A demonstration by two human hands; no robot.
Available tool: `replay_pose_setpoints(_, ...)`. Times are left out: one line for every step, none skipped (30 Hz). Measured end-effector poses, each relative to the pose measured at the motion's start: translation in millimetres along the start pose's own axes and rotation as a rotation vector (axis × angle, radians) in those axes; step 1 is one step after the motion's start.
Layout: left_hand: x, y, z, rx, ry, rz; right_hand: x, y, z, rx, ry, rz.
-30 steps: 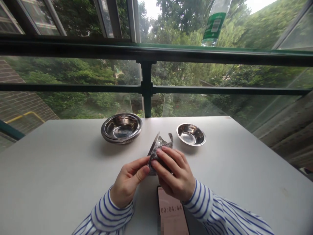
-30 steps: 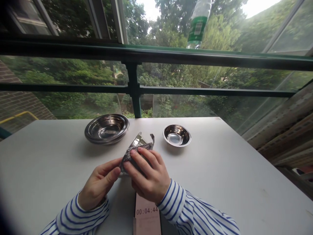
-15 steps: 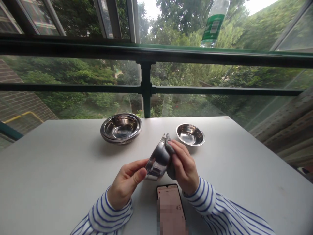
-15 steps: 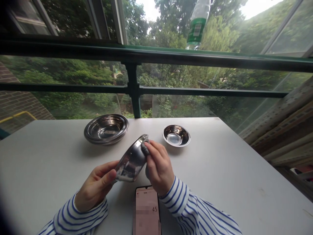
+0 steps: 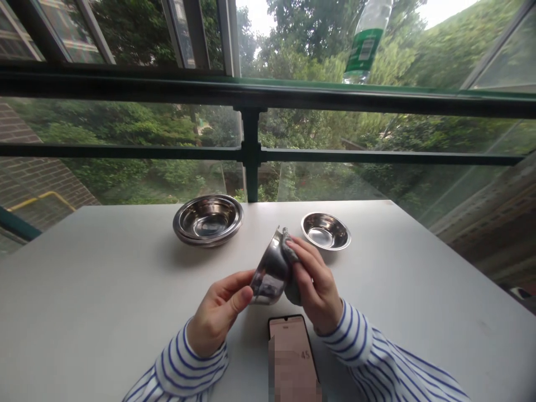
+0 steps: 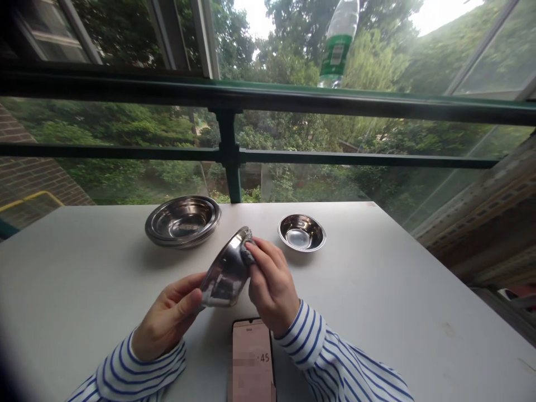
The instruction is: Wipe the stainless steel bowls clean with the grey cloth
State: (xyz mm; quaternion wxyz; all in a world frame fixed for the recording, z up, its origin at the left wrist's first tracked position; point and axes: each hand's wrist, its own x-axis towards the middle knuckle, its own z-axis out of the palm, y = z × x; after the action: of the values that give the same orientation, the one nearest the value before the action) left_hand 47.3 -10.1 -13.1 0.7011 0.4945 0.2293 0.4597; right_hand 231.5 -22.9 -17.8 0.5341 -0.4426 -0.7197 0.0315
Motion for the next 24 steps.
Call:
replay_pose_setpoints(-1, 1, 0.0, 0.025, -0.004, -0.002, 0, 0, 0, 0.012, 0.001, 0.008)
replay_pose_setpoints(-2, 1, 0.3, 0.051, -0.008, -0.002, -1, 0, 0, 0.006, -0.01, -0.022)
replay_pose_setpoints(-2, 2, 0.9, 0.071, -0.011, -0.002, -2, -1, 0, -0.015, -0.027, -0.078)
replay_pose_setpoints(-3, 3, 1.5, 0.083, -0.01, -0.002, -3, -2, 0, -0.047, -0.049, -0.145)
replay_pose_setpoints(-3, 3, 2.0, 0.084, -0.005, -0.003, -4, -3, 0, -0.084, -0.07, -0.215)
replay_pose_setpoints(-3, 4, 2.2, 0.077, -0.005, -0.005, -5, -4, 1, -0.122, -0.088, -0.28)
replay_pose_setpoints(-3, 4, 1.9, 0.064, -0.004, -0.008, -5, -5, 2, -0.159, -0.1, -0.333)
replay_pose_setpoints(-3, 3, 1.1, 0.051, 0.003, -0.009, -6, -6, 3, -0.194, -0.104, -0.376)
replay_pose_setpoints(-2, 2, 0.0, 0.039, 0.01, -0.008, -6, -6, 4, -0.227, -0.102, -0.411)
replay_pose_setpoints(-2, 1, -1.5, 0.03, 0.012, -0.007, -6, -7, 6, -0.26, -0.099, -0.441)
replay_pose_setpoints(-1, 0, -3.0, 0.019, 0.015, -0.004, -6, -7, 7, -0.291, -0.098, -0.466)
replay_pose_setpoints(-1, -1, -4.3, 0.006, 0.022, 0.002, -6, -7, 8, -0.321, -0.1, -0.487)
replay_pose_setpoints(0, -2, -5.4, -0.008, 0.029, 0.01, -6, -8, 9, -0.348, -0.106, -0.506)
replay_pose_setpoints(0, -3, -6.1, -0.02, 0.032, 0.021, -7, -8, 10, -0.37, -0.115, -0.526)
replay_pose_setpoints(1, -4, -6.4, -0.028, 0.035, 0.032, -7, -8, 11, -0.387, -0.126, -0.546)
replay_pose_setpoints(2, -4, -6.4, -0.03, 0.04, 0.043, -8, -8, 12, -0.399, -0.136, -0.564)
replay_pose_setpoints(2, -4, -6.1, -0.026, 0.045, 0.055, -8, -9, 12, -0.406, -0.144, -0.58)
replay_pose_setpoints(3, -4, -5.7, -0.014, 0.047, 0.065, -8, -9, 12, -0.406, -0.145, -0.591)
replay_pose_setpoints(3, -3, -5.3, 0.006, 0.044, 0.072, -8, -9, 11, -0.399, -0.141, -0.591)
replay_pose_setpoints(3, -2, -4.9, 0.035, 0.036, 0.075, -8, -10, 10, -0.385, -0.132, -0.58)
replay_pose_setpoints(2, 0, -4.6, 0.073, 0.022, 0.07, -7, -10, 9, -0.362, -0.118, -0.558)
replay_pose_setpoints(2, 2, -4.4, 0.115, 0.005, 0.062, -5, -10, 6, -0.33, -0.103, -0.522)
replay_pose_setpoints(1, 3, -4.3, 0.157, -0.012, 0.046, -4, -9, 4, -0.29, -0.088, -0.473)
replay_pose_setpoints(0, 5, -4.4, 0.186, -0.034, 0.031, -2, -8, 1, -0.245, -0.072, -0.401)
